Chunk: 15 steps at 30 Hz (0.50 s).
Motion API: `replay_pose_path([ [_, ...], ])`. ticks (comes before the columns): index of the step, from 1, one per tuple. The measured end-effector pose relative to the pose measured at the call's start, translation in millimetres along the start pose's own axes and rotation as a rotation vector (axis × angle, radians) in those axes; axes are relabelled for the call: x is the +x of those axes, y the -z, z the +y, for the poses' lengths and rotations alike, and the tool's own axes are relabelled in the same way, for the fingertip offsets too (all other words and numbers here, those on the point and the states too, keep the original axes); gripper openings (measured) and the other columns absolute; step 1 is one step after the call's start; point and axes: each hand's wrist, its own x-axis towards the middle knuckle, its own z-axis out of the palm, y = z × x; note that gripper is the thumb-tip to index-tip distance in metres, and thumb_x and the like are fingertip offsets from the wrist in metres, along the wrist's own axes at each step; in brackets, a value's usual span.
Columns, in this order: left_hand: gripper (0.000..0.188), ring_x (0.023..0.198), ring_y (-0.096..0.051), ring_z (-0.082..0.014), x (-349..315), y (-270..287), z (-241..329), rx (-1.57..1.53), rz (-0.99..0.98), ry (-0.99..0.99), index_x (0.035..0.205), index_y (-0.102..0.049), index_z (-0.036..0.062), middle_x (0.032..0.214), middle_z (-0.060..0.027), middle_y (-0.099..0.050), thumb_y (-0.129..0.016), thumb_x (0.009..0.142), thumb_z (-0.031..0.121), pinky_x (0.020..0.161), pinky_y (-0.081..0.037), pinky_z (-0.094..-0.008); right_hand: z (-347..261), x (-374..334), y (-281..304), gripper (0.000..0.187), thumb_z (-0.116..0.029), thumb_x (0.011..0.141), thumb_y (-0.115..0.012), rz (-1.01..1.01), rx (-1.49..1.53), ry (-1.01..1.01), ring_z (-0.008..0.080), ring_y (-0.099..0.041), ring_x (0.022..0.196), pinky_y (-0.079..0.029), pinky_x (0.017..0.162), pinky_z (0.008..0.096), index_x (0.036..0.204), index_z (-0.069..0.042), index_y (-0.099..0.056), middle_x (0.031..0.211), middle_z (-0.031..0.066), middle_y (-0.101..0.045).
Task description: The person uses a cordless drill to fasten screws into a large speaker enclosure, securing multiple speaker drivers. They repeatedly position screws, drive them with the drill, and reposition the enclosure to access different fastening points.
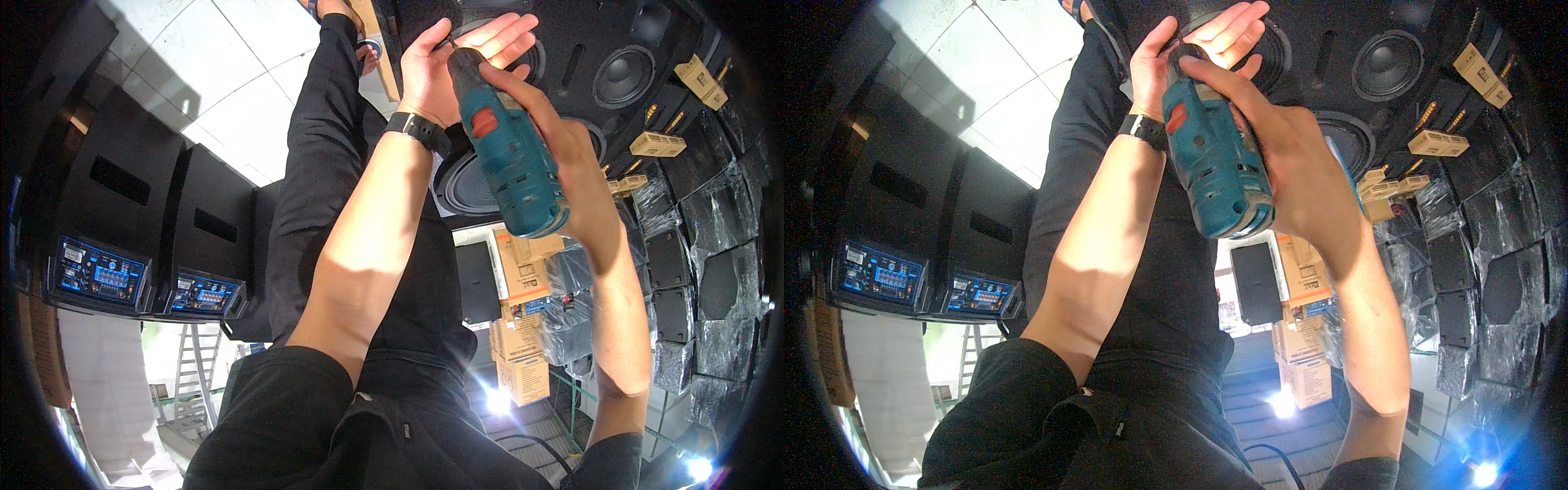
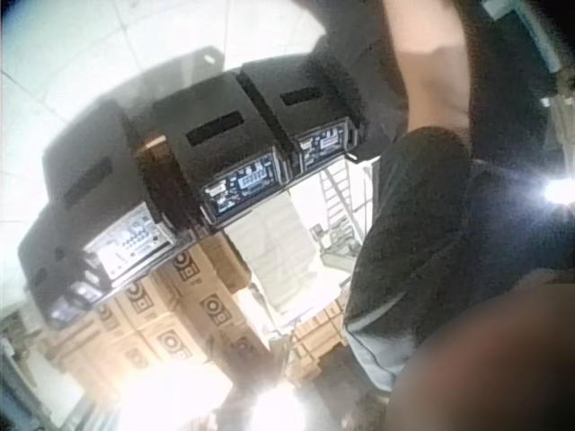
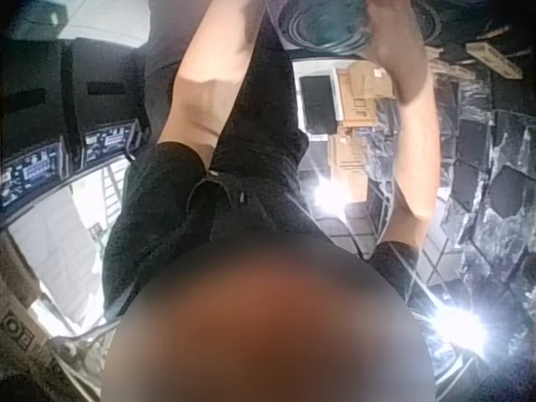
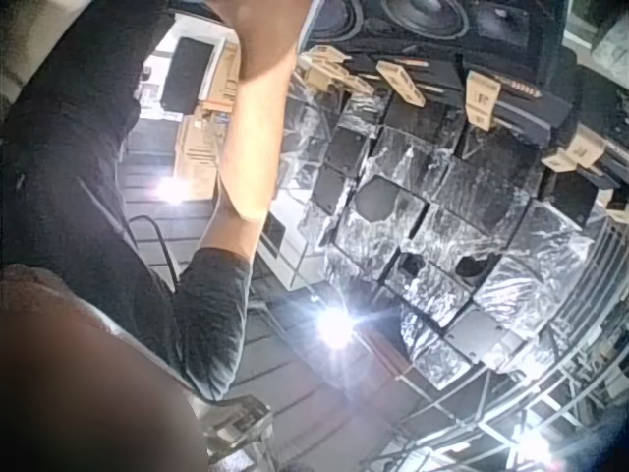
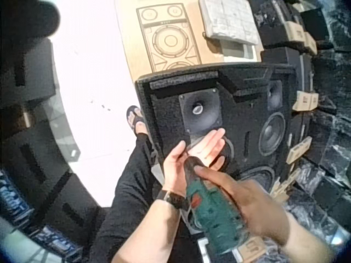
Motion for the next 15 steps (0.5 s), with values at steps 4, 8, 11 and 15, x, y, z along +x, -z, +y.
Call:
replay_pose_path([
  [4, 0.082, 0.143, -0.05, -0.0327, 1, 8, -1, 0.021, 0.014, 0.022, 0.158, -0.037, -0.0039, 0.162, -0.0181, -0.044, -0.034, 0.099, 0.054, 0.12, -0.035, -0.0488, 5, -4, -8, 0.081, -0.019, 0.079, -0.078, 0.104, 0.075, 0.016, 0.0174, -0.071, 0.101, -0.05, 0.09, 0.0287, 0.153, -0.007, -0.048, 0.117, 0.0126, -0.074],
  [8, 0.078, 0.141, -0.052, -0.0314, 5, 15, 2, -0.187, -0.033, 0.139, 0.158, -0.037, -0.0022, 0.162, -0.0174, -0.045, -0.028, 0.102, 0.051, 0.12, -0.035, -0.0477, 11, -12, -4, 0.084, -0.016, 0.077, -0.079, 0.049, 0.099, -0.009, 0.0229, -0.073, 0.101, -0.051, 0.09, 0.0314, 0.154, -0.01, -0.046, 0.122, 0.0159, -0.072],
  [11, 0.071, 0.136, -0.056, -0.0277, -5, 7, 12, -0.253, 0.021, 0.222, 0.157, -0.039, 0.0, 0.159, -0.0155, -0.049, -0.036, 0.103, 0.045, 0.118, -0.039, -0.0445, 12, -13, -10, 0.088, -0.013, 0.075, -0.08, 0.138, -0.024, 0.061, 0.035, -0.074, 0.1, -0.055, 0.091, 0.0376, 0.156, -0.011, -0.044, 0.124, 0.0204, -0.07],
  [15, 0.056, 0.128, -0.061, -0.0321, -39, -24, 33, 0.021, 0.405, 0.29, 0.144, -0.053, -0.0035, 0.144, -0.0209, -0.061, -0.041, 0.106, 0.036, 0.108, -0.051, -0.0436, 5, -23, -29, 0.092, -0.015, 0.075, -0.081, 0.28, -0.2, 0.052, 0.0434, -0.07, 0.096, -0.056, 0.092, 0.0457, 0.157, -0.012, -0.04, 0.126, 0.0238, -0.068],
])
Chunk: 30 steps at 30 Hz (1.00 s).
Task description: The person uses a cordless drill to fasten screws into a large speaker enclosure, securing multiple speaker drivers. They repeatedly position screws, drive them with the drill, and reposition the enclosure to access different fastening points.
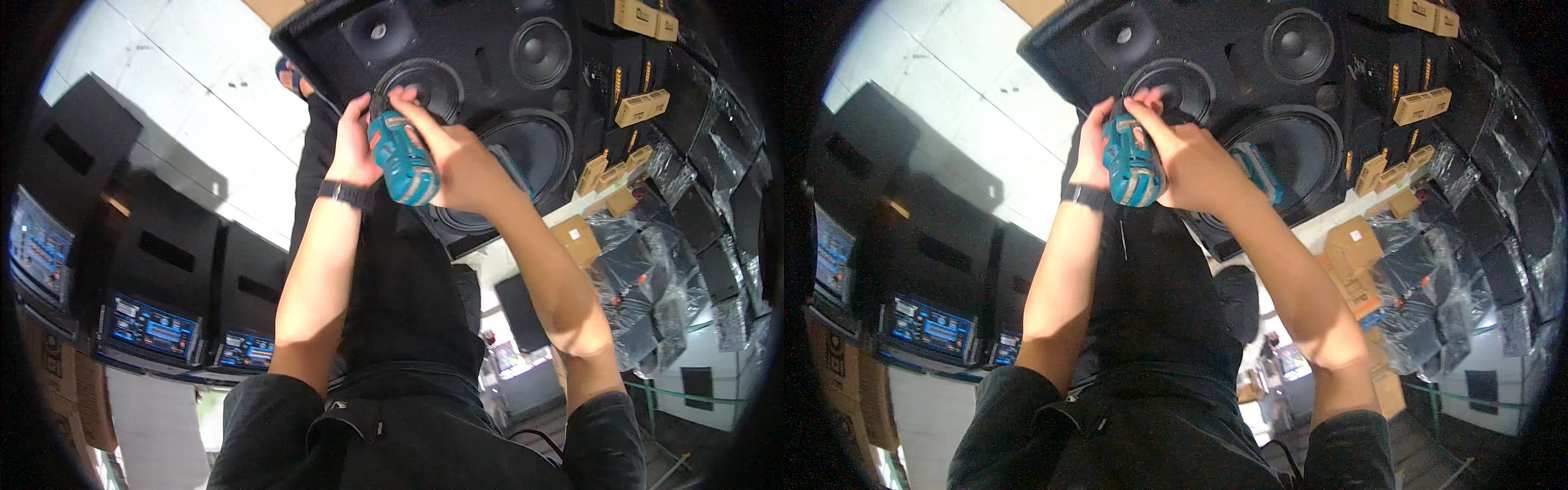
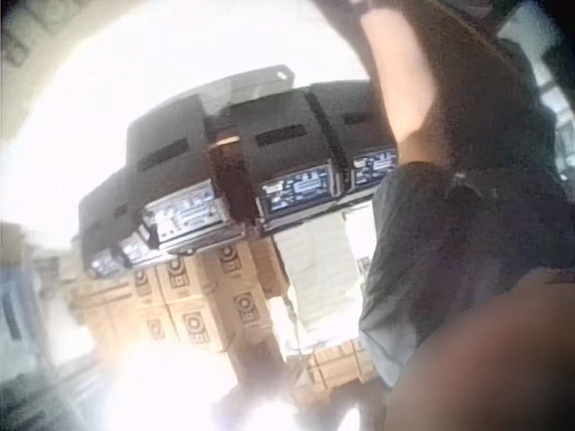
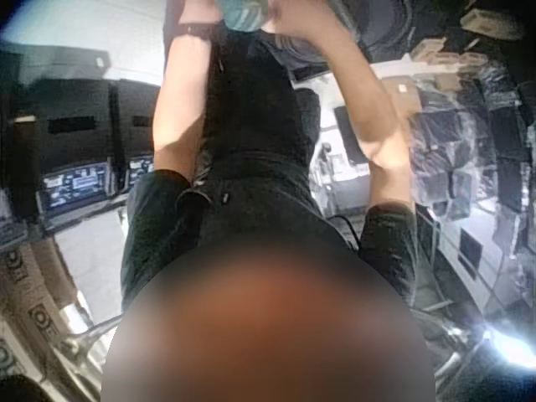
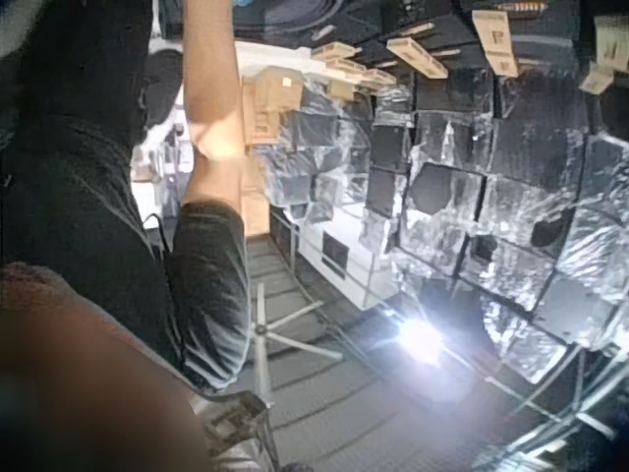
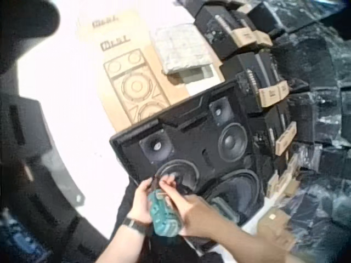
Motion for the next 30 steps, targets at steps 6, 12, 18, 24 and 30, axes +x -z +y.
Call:
replay_pose_path([
  [6, 0.057, 0.121, -0.061, -0.0206, -48, -35, 27, 0.773, 0.44, -0.051, 0.137, -0.059, 0.0068, 0.129, -0.0064, -0.067, -0.046, 0.107, 0.054, 0.105, -0.046, -0.0461, -1, -7, -7, 0.071, -0.006, 0.077, -0.073, 0.058, 0.03, -0.085, 0.0505, -0.07, 0.095, -0.057, 0.085, 0.0582, 0.142, -0.003, -0.044, 0.095, 0.0326, -0.071],
  [12, 0.051, 0.106, -0.065, -0.0165, -51, -71, 56, 1.467, 0.562, -0.051, 0.133, -0.061, 0.0081, 0.124, -0.0052, -0.069, -0.053, 0.105, 0.05, 0.088, -0.054, -0.0377, 1, -7, -13, 0.073, -0.006, 0.073, -0.074, 0.077, 0.057, -0.172, 0.049, -0.071, 0.094, -0.059, 0.086, 0.0567, 0.141, -0.005, -0.046, 0.096, 0.0297, -0.073],
  [18, 0.021, 0.091, -0.073, -0.0219, 2, -125, 50, 2.279, 0.171, -0.723, 0.113, -0.073, 0.002, 0.113, -0.0105, -0.075, -0.066, 0.1, 0.017, 0.079, -0.057, -0.0358, 12, -8, -35, 0.07, -0.008, 0.073, -0.073, 0.212, 0.203, -0.159, 0.0466, -0.073, 0.095, -0.061, 0.086, 0.0545, 0.138, -0.001, -0.049, 0.095, 0.0318, -0.072],
  [24, 0.028, 0.095, -0.073, -0.0364, 101, -192, 14, 3.07, -0.463, -1.007, 0.118, -0.074, 0.0157, 0.115, -0.0075, -0.07, -0.061, 0.094, 0.009, 0.081, -0.06, -0.0469, 9, -11, -57, 0.075, -0.01, 0.074, -0.072, 0.382, 0.427, -0.243, 0.0468, -0.072, 0.097, -0.06, 0.086, 0.0521, 0.144, -0.002, -0.048, 0.097, 0.033, -0.072],
  [30, 0.023, 0.096, -0.075, -0.0318, 136, -201, 15, 3.534, -0.558, -0.869, 0.112, -0.076, 0.0222, 0.129, -0.001, -0.068, -0.059, 0.096, 0.017, 0.079, -0.062, -0.0444, -3, -16, -64, 0.081, -0.013, 0.071, -0.075, 0.399, 0.485, -0.368, 0.0494, -0.068, 0.108, -0.054, 0.097, 0.0517, 0.145, -0.005, -0.045, 0.108, 0.032, -0.071],
])
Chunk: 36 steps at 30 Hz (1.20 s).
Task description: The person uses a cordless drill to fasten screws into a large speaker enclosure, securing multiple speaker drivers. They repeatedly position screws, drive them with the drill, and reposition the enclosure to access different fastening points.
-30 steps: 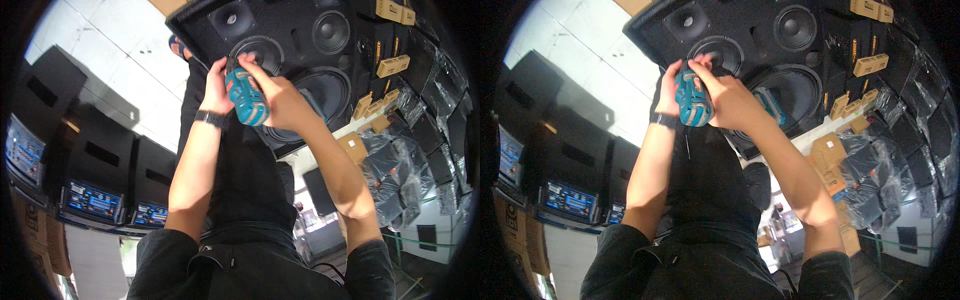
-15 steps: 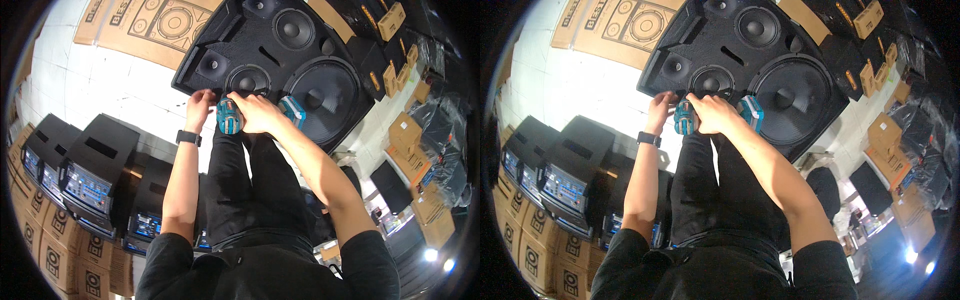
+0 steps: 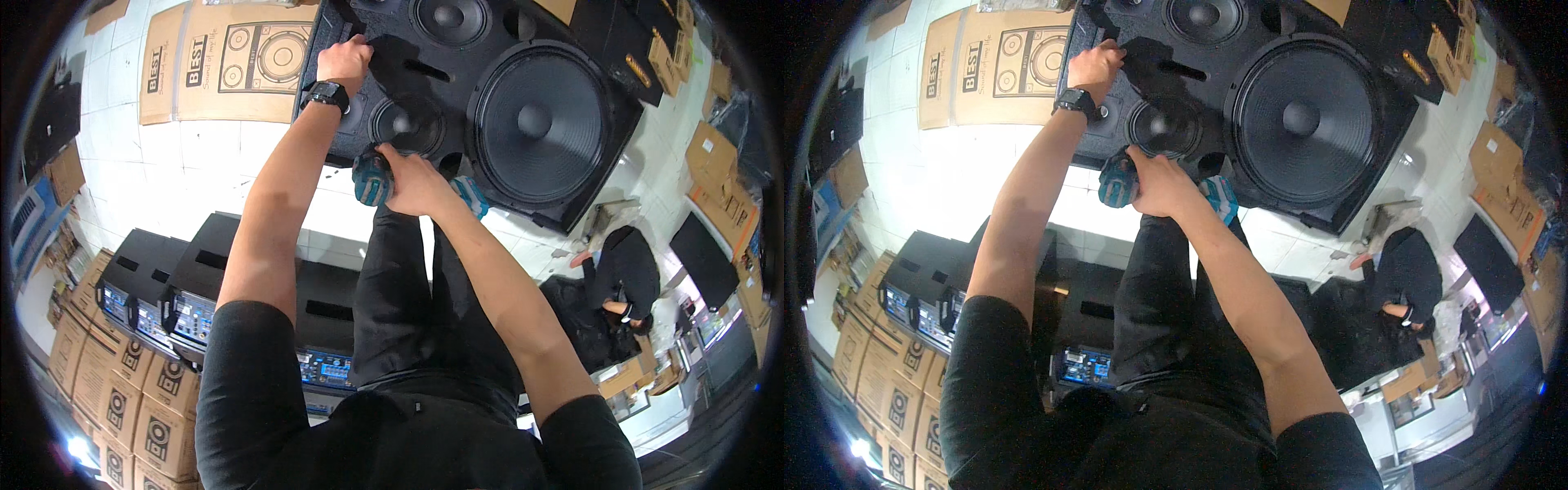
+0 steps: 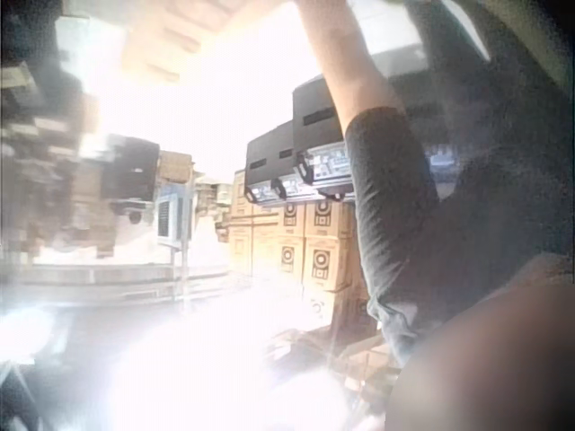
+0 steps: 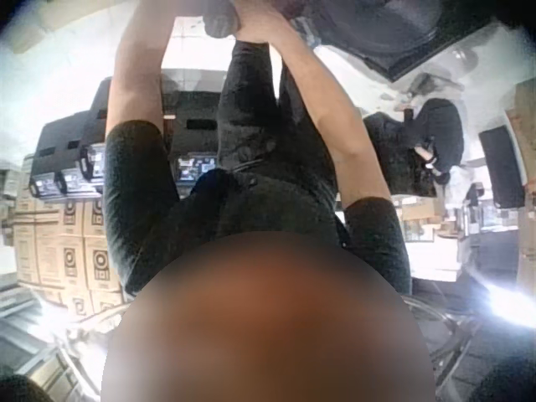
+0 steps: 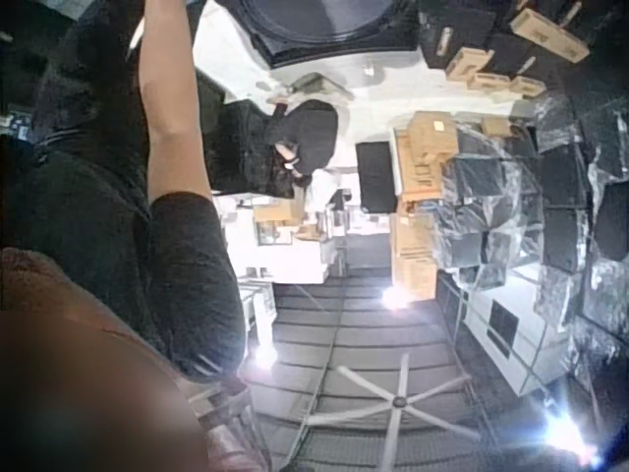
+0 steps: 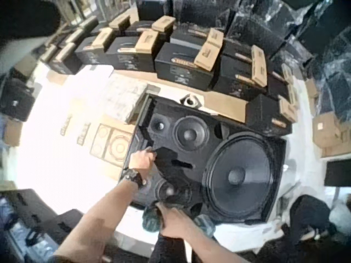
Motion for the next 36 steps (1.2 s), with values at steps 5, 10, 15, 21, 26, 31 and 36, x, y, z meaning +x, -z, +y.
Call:
replay_pose_path([
  [5, 0.021, 0.093, -0.075, -0.0313, 3, -5, -11, -0.006, 0.015, -0.045, 0.113, -0.076, 0.0224, 0.113, -0.0007, -0.072, -0.06, 0.099, 0.023, 0.077, -0.061, -0.0443, -2, -6, -11, 0.088, -0.012, 0.072, -0.072, 0.023, 0.132, -0.081, 0.0521, -0.065, 0.112, -0.054, 0.099, 0.0529, 0.152, -0.005, -0.039, 0.114, 0.035, -0.068],
  [10, 0.021, 0.092, -0.075, -0.0322, 6, -4, -9, 0.022, 0.018, -0.037, 0.112, -0.075, 0.0217, 0.115, -0.0025, -0.072, -0.058, 0.1, 0.023, 0.076, -0.061, -0.0455, -2, -9, -27, 0.078, -0.013, 0.077, -0.074, 0.143, 0.237, -0.109, 0.0488, -0.067, 0.11, -0.054, 0.095, 0.0512, 0.146, -0.004, -0.04, 0.11, 0.0291, -0.072],
  [15, 0.019, 0.093, -0.073, -0.036, 6, -1, -6, -0.082, 0.118, 0.017, 0.112, -0.073, 0.0193, 0.114, -0.0064, -0.071, -0.06, 0.099, 0.023, 0.077, -0.06, -0.0484, 0, -13, -34, 0.076, -0.015, 0.079, -0.076, 0.203, 0.353, -0.093, 0.0479, -0.069, 0.107, -0.056, 0.093, 0.0515, 0.145, -0.004, -0.04, 0.11, 0.0287, -0.072],
  [21, 0.024, 0.085, -0.069, -0.0209, -61, 28, -21, -1.037, 0.11, 0.421, 0.122, -0.071, 0.0068, 0.097, -0.0051, -0.069, -0.065, 0.103, 0.02, 0.075, -0.056, -0.0342, -9, -23, -55, 0.083, -0.014, 0.075, -0.074, 0.3, 0.209, -0.055, 0.0503, -0.07, 0.099, -0.058, 0.087, 0.0542, 0.151, -0.005, -0.041, 0.1, 0.0306, -0.072],
  [26, 0.025, 0.101, -0.063, -0.0165, -166, 49, -39, -1.799, -0.084, 0.989, 0.126, -0.064, 0.0097, 0.106, -0.0013, -0.065, -0.067, 0.104, 0.02, 0.085, -0.053, -0.029, -16, -49, -58, 0.091, -0.015, 0.074, -0.078, 0.21, 0.029, 0.12, 0.0437, -0.071, 0.087, -0.058, 0.078, 0.0518, 0.156, -0.02, -0.041, 0.097, 0.0215, -0.071],
  [31, 0.015, 0.106, -0.066, -0.0193, -228, 54, -19, -1.963, -0.229, 1.076, 0.117, -0.067, 0.0103, 0.113, -0.004, -0.071, -0.067, 0.103, 0.016, 0.094, -0.056, -0.0326, -31, -125, -51, 0.093, -0.018, 0.074, -0.081, 0.128, 0.125, 0.154, 0.0382, -0.072, 0.098, -0.058, 0.084, 0.0468, 0.159, -0.023, -0.041, 0.111, 0.017, -0.071],
  [36, 0.021, 0.109, -0.07, -0.0202, -240, 65, 20, -2.023, -0.478, 0.957, 0.117, -0.067, 0.0037, 0.113, -0.0069, -0.072, -0.065, 0.105, 0.021, 0.099, -0.058, -0.0341, -41, -186, -49, 0.089, -0.017, 0.079, -0.08, 0.336, 0.525, 0.156, 0.0326, -0.072, 0.107, -0.055, 0.091, 0.0387, 0.159, -0.016, -0.043, 0.124, 0.0166, -0.071],
])
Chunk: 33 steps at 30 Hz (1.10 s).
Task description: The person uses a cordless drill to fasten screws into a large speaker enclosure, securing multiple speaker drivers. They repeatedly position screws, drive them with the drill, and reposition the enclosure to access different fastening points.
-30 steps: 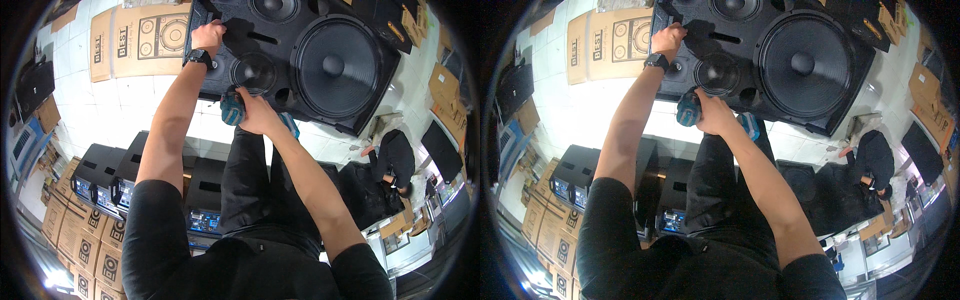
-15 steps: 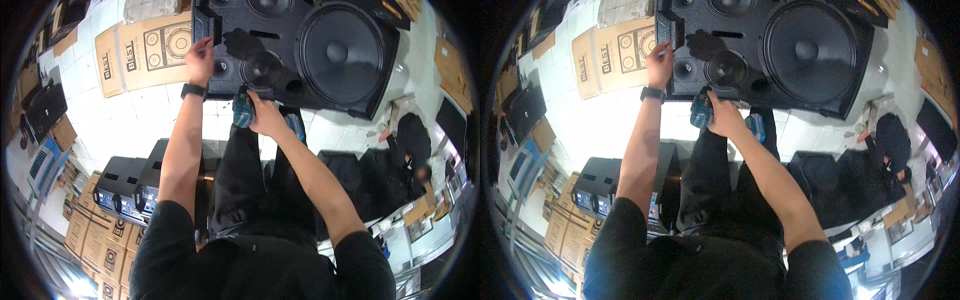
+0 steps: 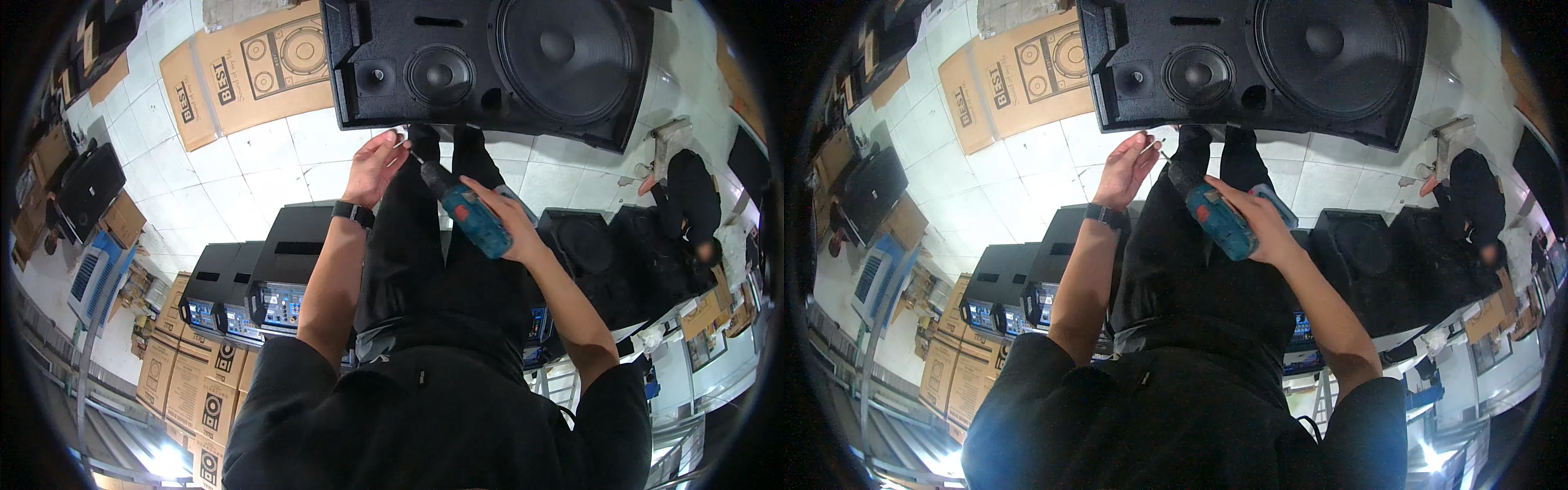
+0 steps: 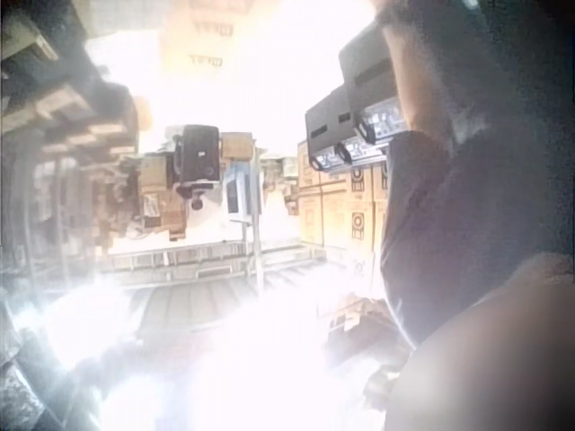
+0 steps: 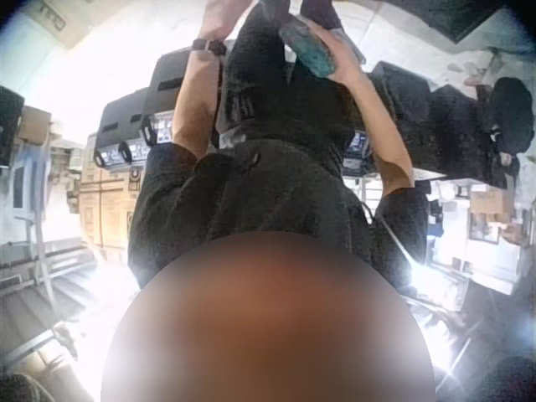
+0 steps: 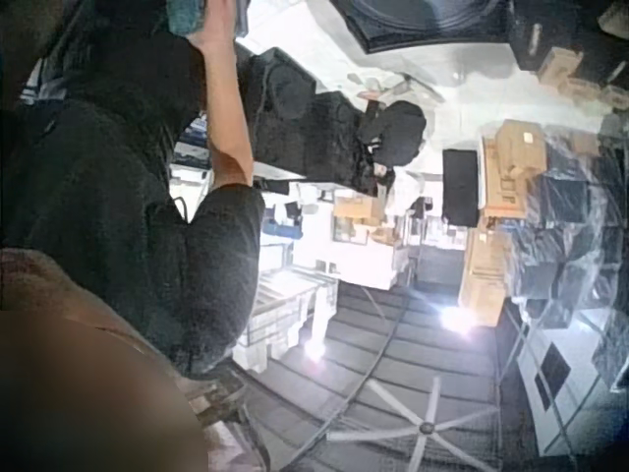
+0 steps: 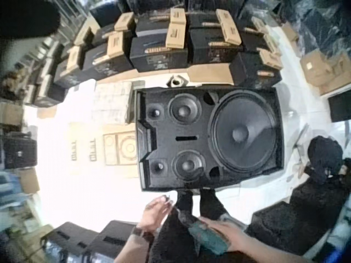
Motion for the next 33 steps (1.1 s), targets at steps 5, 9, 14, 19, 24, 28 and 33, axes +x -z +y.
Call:
replay_pose_path([
  [5, 0.025, 0.104, -0.07, -0.019, -7, -29, -6, -0.192, -0.219, 0.131, 0.119, -0.065, 0.0046, 0.112, -0.0064, -0.071, -0.065, 0.105, 0.025, 0.098, -0.059, -0.0328, 0, -29, 2, 0.081, -0.016, 0.083, -0.077, 0.11, 0.225, -0.184, 0.0287, -0.071, 0.102, -0.05, 0.096, 0.0333, 0.157, -0.009, -0.046, 0.119, 0.0163, -0.073],
  [9, 0.025, 0.099, -0.07, -0.0134, -11, -49, -13, -0.171, -0.266, 0.149, 0.118, -0.065, 0.0055, 0.111, -0.0051, -0.071, -0.063, 0.106, 0.027, 0.092, -0.061, -0.0266, 12, -40, 6, 0.084, -0.016, 0.082, -0.078, 0.137, 0.244, -0.088, 0.0288, -0.071, 0.101, -0.051, 0.095, 0.034, 0.158, -0.01, -0.045, 0.116, 0.0159, -0.073],
  [14, 0.023, 0.094, -0.07, -0.0118, -15, -70, -24, -0.15, -0.204, 0.155, 0.115, -0.068, 0.0058, 0.106, -0.0034, -0.072, -0.063, 0.106, 0.026, 0.091, -0.061, -0.0254, 23, -53, 16, 0.085, -0.016, 0.081, -0.079, 0.15, 0.334, -0.097, 0.0294, -0.072, 0.102, -0.05, 0.096, 0.0346, 0.158, -0.011, -0.045, 0.117, 0.0157, -0.073],
  [19, 0.022, 0.093, -0.07, -0.0122, -14, -86, -40, -0.103, -0.16, 0.167, 0.114, -0.068, 0.0053, 0.106, -0.0038, -0.072, -0.064, 0.105, 0.025, 0.089, -0.061, -0.0259, 31, -68, 33, 0.086, -0.015, 0.079, -0.08, 0.152, 0.275, -0.043, 0.0315, -0.073, 0.106, -0.052, 0.097, 0.037, 0.158, -0.01, -0.046, 0.123, 0.0177, -0.072],
  [24, 0.024, 0.092, -0.071, -0.0137, -11, -93, -54, -0.052, -0.192, 0.156, 0.115, -0.066, 0.0022, 0.106, -0.0064, -0.071, -0.065, 0.105, 0.024, 0.086, -0.061, -0.0263, 40, -80, 49, 0.085, -0.015, 0.079, -0.08, 0.13, 0.21, 0.012, 0.036, -0.072, 0.107, -0.054, 0.097, 0.0398, 0.157, -0.011, -0.046, 0.125, 0.0196, -0.071],
  [28, 0.025, 0.092, -0.07, -0.0144, -8, -93, -62, 0.047, -0.187, 0.191, 0.115, -0.065, 0.0008, 0.107, -0.0075, -0.07, -0.065, 0.104, 0.023, 0.084, -0.062, -0.0261, 47, -85, 59, 0.079, -0.014, 0.082, -0.079, 0.104, 0.097, 0.03, 0.0374, -0.072, 0.105, -0.055, 0.094, 0.0418, 0.155, -0.013, -0.049, 0.122, 0.0178, -0.071],
  [33, 0.023, 0.091, -0.07, -0.0141, -4, -88, -67, -0.02, -0.208, 0.378, 0.114, -0.065, 0.0018, 0.106, -0.0071, -0.071, -0.065, 0.104, 0.023, 0.081, -0.062, -0.0254, 57, -82, 72, 0.082, -0.013, 0.08, -0.079, 0.064, -0.172, 0.116, 0.0351, -0.071, 0.102, -0.056, 0.089, 0.0439, 0.156, -0.019, -0.048, 0.117, 0.0133, -0.071],
])
